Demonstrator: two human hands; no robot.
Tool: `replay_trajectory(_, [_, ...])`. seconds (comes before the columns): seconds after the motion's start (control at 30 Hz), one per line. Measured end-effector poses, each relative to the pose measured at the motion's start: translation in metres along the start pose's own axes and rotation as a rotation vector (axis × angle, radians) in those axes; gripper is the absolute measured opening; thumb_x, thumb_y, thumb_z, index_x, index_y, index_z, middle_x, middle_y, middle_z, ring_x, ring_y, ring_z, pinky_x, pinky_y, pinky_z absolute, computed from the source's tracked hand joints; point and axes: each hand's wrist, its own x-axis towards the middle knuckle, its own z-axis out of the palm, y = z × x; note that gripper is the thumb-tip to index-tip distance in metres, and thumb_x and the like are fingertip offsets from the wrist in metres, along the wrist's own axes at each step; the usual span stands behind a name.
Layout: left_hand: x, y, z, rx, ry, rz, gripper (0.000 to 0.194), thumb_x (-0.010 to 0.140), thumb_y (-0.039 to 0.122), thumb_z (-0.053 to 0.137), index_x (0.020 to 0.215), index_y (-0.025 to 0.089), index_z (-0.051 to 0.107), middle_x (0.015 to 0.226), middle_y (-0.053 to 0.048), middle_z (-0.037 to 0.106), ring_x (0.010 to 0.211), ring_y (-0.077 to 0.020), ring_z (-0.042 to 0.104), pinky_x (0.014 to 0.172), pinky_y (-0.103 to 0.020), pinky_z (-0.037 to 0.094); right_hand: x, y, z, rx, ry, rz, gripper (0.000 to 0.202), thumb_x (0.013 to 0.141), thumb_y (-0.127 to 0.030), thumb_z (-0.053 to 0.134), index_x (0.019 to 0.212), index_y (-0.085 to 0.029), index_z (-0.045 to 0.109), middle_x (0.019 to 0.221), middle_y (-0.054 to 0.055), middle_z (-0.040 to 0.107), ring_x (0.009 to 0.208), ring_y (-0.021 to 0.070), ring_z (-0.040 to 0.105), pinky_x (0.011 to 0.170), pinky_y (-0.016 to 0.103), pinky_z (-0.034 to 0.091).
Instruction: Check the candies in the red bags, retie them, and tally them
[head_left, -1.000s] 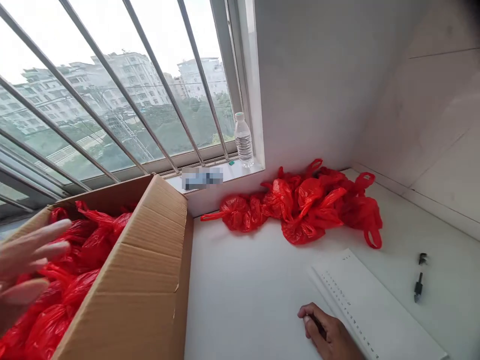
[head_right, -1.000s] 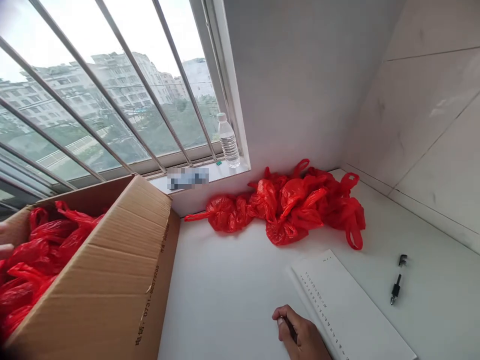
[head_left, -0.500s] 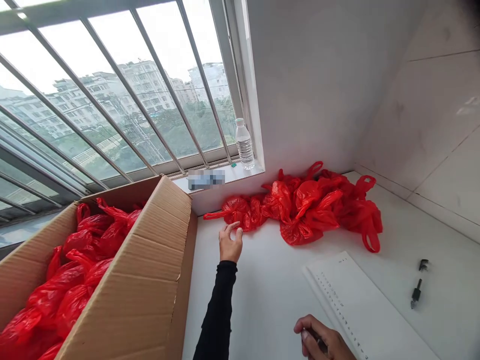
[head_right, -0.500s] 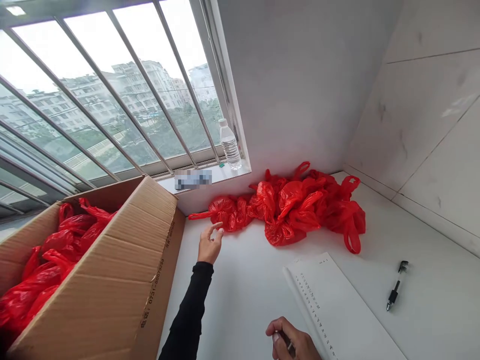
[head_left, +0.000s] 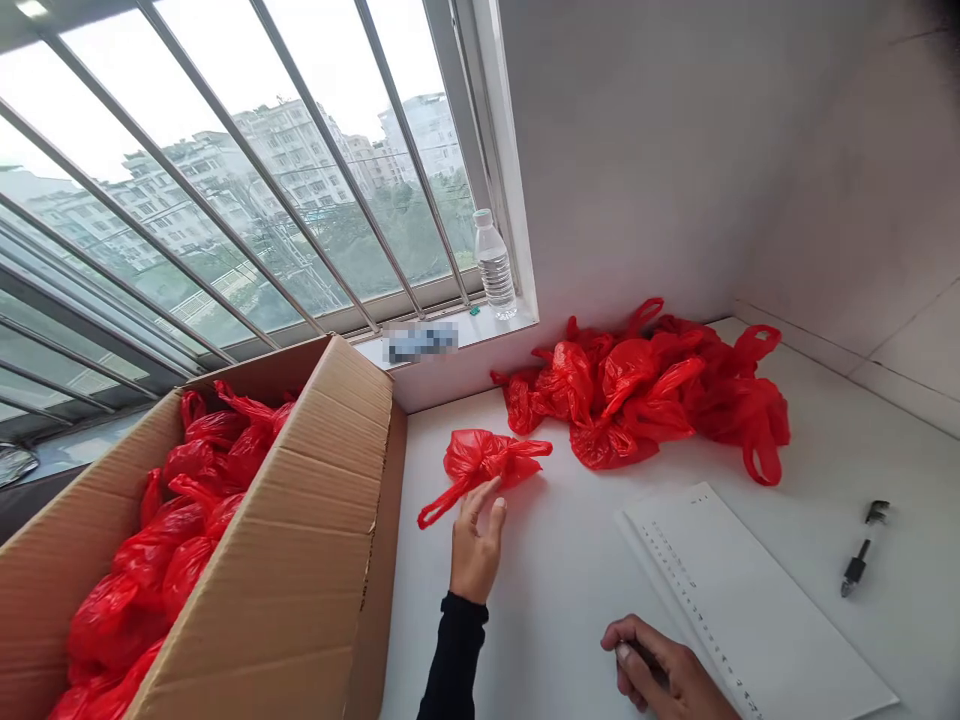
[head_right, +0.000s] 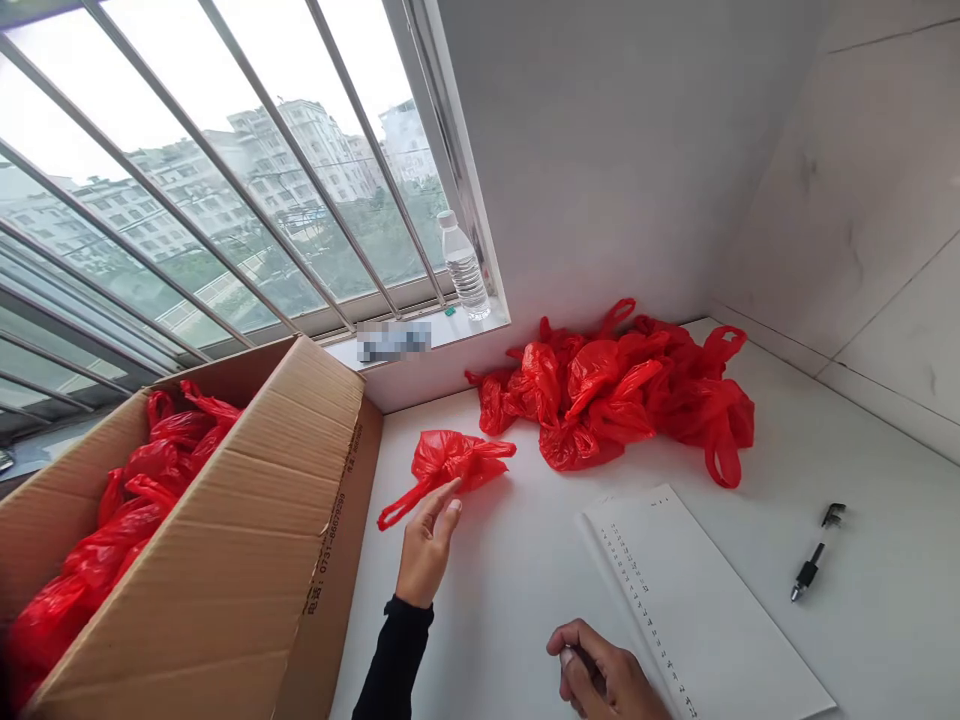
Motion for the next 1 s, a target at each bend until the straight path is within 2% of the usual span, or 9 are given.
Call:
replay_trajectory(0.13, [-0.081, 0.021, 0.014, -0.012, -0.08, -0.012, 0.034, 0.095, 0.041, 0.061, 0.124, 0.029, 0.073, 0.131, -0.009, 0.07, 0.125, -0.0286, 0.064, 0.104, -0.043, 0.052, -0.008, -0.036, -0.009, -0.045, -0.014, -0.078, 0.046, 0.099, -0.062, 0.042, 0.121, -0.024, 0.057, 0.087, 0.003, 0.064, 0.077, 0.0182, 0.06, 0.068, 0.029, 0.048])
replay_trajectory(0.23, [-0.13, 0.035, 0.026, -0.017, -0.158, 0.043, 0.035, 0.094, 0.037, 0.064, 0.127, 0.032, 0.072, 0.129, -0.007, 0.072, 0.124, -0.0272, 0.065, 0.105, -0.041, 0.053, -0.01, -0.061, -0.013, -0.106, 0.064, -0.17, 0.044, 0.1, -0.053, 0.05, 0.136, -0.028, 0.045, 0.106, 0.004, 0.065, 0.092, 0.0183, 0.062, 0.078, 0.03, 0.051])
replay_trajectory(0.33, [-0.157, 0.047, 0.024, -0.008, -0.084, 0.128, 0.033, 0.097, 0.031, 0.06, 0.128, 0.033, 0.071, 0.12, -0.006, 0.076, 0.113, -0.0245, 0.071, 0.098, -0.037, 0.057, -0.009, -0.076, -0.017, -0.174, 0.074, -0.231, 0.027, 0.101, -0.046, 0.052, 0.12, -0.027, 0.054, 0.1, 0.001, 0.064, 0.082, 0.0167, 0.059, 0.076, 0.031, 0.049])
replay_trajectory(0.47, [-0.156, 0.051, 0.006, 0.179, 0.076, 0.19, 0.038, 0.096, 0.02, 0.06, 0.131, 0.033, 0.067, 0.117, -0.006, 0.074, 0.103, -0.0225, 0.071, 0.086, -0.035, 0.06, -0.011, -0.082, -0.024, -0.233, 0.051, -0.25, 0.018, 0.102, -0.039, 0.048, 0.097, -0.025, 0.059, 0.087, -0.001, 0.061, 0.074, 0.0162, 0.053, 0.069, 0.031, 0.044])
replay_trajectory(0.57, [-0.144, 0.041, 0.003, 0.391, -0.01, 0.238, 0.045, 0.09, 0.022, 0.067, 0.134, 0.033, 0.065, 0.132, -0.008, 0.066, 0.121, -0.0306, 0.061, 0.099, -0.05, 0.052, -0.016, -0.085, -0.027, -0.262, 0.057, -0.243, 0.015, 0.1, -0.037, 0.051, 0.099, -0.025, 0.059, 0.087, -0.002, 0.061, 0.074, 0.0159, 0.052, 0.069, 0.031, 0.044])
replay_trajectory(0.63, [-0.139, 0.032, 0.006, 0.394, -0.082, 0.229, 0.035, 0.09, 0.022, 0.067, 0.123, 0.031, 0.071, 0.124, -0.007, 0.07, 0.117, -0.0313, 0.062, 0.098, -0.054, 0.051, -0.019, -0.087, -0.028, -0.3, 0.049, -0.236, 0.012, 0.097, -0.037, 0.055, 0.1, -0.026, 0.06, 0.088, -0.002, 0.061, 0.076, 0.0161, 0.053, 0.07, 0.031, 0.044])
replay_trajectory(0.73, [-0.136, 0.024, 0.009, 0.327, -0.071, 0.184, 0.016, 0.093, 0.024, 0.064, 0.104, 0.028, 0.074, 0.102, -0.004, 0.075, 0.099, -0.0262, 0.067, 0.091, -0.048, 0.054, -0.023, -0.086, -0.036, -0.353, 0.029, -0.221, 0.013, 0.096, -0.036, 0.056, 0.091, -0.025, 0.058, 0.081, -0.003, 0.058, 0.072, 0.0159, 0.052, 0.067, 0.031, 0.042])
replay_trajectory(0.87, [-0.135, 0.026, -0.002, 0.235, 0.003, 0.068, 0.013, 0.097, 0.031, 0.06, 0.102, 0.025, 0.072, 0.099, -0.005, 0.074, 0.091, -0.0211, 0.068, 0.074, -0.033, 0.059, -0.029, -0.083, -0.053, -0.361, 0.117, -0.138, 0.021, 0.097, -0.037, 0.053, 0.08, -0.025, 0.053, 0.071, -0.004, 0.052, 0.065, 0.0159, 0.048, 0.062, 0.031, 0.041])
replay_trajectory(1.0, [-0.137, 0.036, 0.0, 0.143, 0.007, -0.017, 0.019, 0.1, 0.035, 0.056, 0.106, 0.025, 0.071, 0.101, -0.006, 0.073, 0.088, -0.0188, 0.07, 0.061, -0.025, 0.058, -0.034, -0.091, -0.052, -0.485, 0.269, -0.279, 0.012, 0.098, -0.037, 0.054, 0.095, -0.026, 0.057, 0.09, 0.0, 0.061, 0.082, 0.0201, 0.055, 0.075, 0.036, 0.047])
